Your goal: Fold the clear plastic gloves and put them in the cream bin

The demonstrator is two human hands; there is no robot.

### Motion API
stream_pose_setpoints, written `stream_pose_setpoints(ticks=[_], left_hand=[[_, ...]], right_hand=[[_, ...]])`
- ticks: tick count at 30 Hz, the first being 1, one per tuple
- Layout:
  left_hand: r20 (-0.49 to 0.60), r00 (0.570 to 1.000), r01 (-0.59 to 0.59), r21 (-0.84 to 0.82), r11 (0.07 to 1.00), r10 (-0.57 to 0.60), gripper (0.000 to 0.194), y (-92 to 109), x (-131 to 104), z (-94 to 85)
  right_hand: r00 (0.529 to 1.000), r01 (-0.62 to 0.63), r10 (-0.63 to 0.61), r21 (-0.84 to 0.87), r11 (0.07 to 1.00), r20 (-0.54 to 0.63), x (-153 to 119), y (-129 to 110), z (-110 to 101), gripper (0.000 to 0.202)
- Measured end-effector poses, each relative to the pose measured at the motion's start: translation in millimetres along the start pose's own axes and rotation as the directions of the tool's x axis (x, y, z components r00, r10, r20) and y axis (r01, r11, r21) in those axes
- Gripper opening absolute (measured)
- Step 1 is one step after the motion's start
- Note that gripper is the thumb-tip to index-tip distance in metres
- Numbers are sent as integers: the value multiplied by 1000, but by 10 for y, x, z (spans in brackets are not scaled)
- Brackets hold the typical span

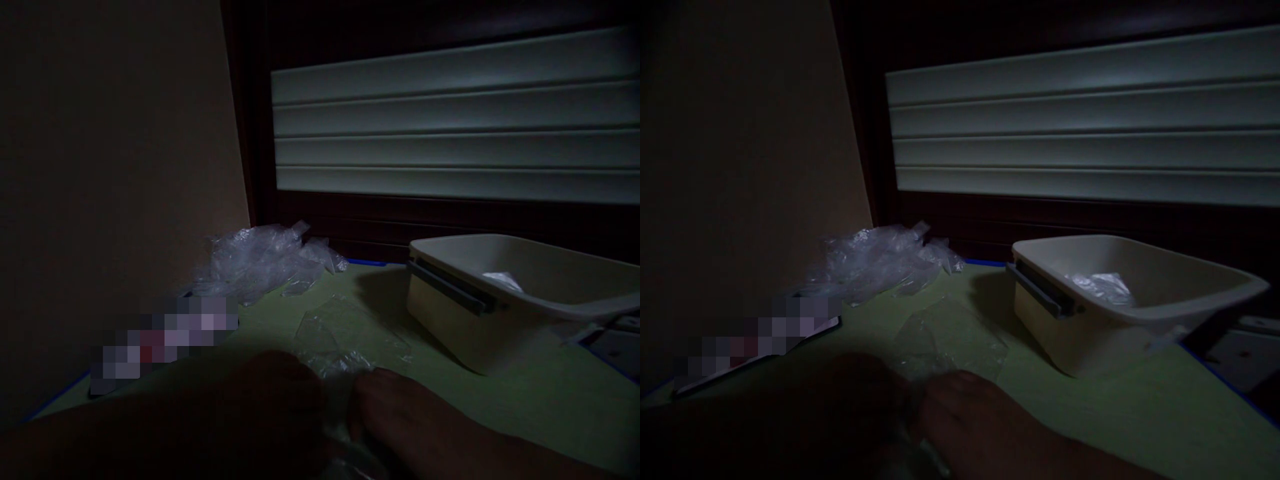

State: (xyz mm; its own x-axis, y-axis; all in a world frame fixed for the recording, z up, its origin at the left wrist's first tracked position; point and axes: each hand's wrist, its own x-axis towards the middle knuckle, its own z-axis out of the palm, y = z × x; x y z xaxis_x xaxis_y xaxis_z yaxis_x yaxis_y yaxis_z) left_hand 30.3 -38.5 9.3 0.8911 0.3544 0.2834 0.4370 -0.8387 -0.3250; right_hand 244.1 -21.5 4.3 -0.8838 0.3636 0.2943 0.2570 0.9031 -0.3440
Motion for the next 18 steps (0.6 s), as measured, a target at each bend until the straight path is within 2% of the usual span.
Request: stream_pose_setpoints(ticks=[2, 5, 8, 13, 18], left_hand=[[-4, 1000, 2, -49, 999, -2, 31, 2, 3, -14], [-81, 997, -9, -54, 998, 5, 42, 19, 10, -35], [-124, 992, -4, -36, 999, 0, 46, 47, 16, -52], [-172, 985, -3, -19, 1000, 0, 33, 84, 5, -101], [-60, 998, -5, 8, 1000, 5, 21, 80, -8, -107]], right_hand=[[999, -10, 11, 23, 1000, -41, -4, -19, -41, 13], [980, 77, -70, 35, 996, -184, 4, 2, -52, 6], [962, 10, 5, 53, 999, -271, 17, 4, -64, 10], [962, -182, 199, 105, 978, -189, 34, -75, -123, 17], [949, -240, 268, 169, 956, -165, 49, -43, -93, 23]])
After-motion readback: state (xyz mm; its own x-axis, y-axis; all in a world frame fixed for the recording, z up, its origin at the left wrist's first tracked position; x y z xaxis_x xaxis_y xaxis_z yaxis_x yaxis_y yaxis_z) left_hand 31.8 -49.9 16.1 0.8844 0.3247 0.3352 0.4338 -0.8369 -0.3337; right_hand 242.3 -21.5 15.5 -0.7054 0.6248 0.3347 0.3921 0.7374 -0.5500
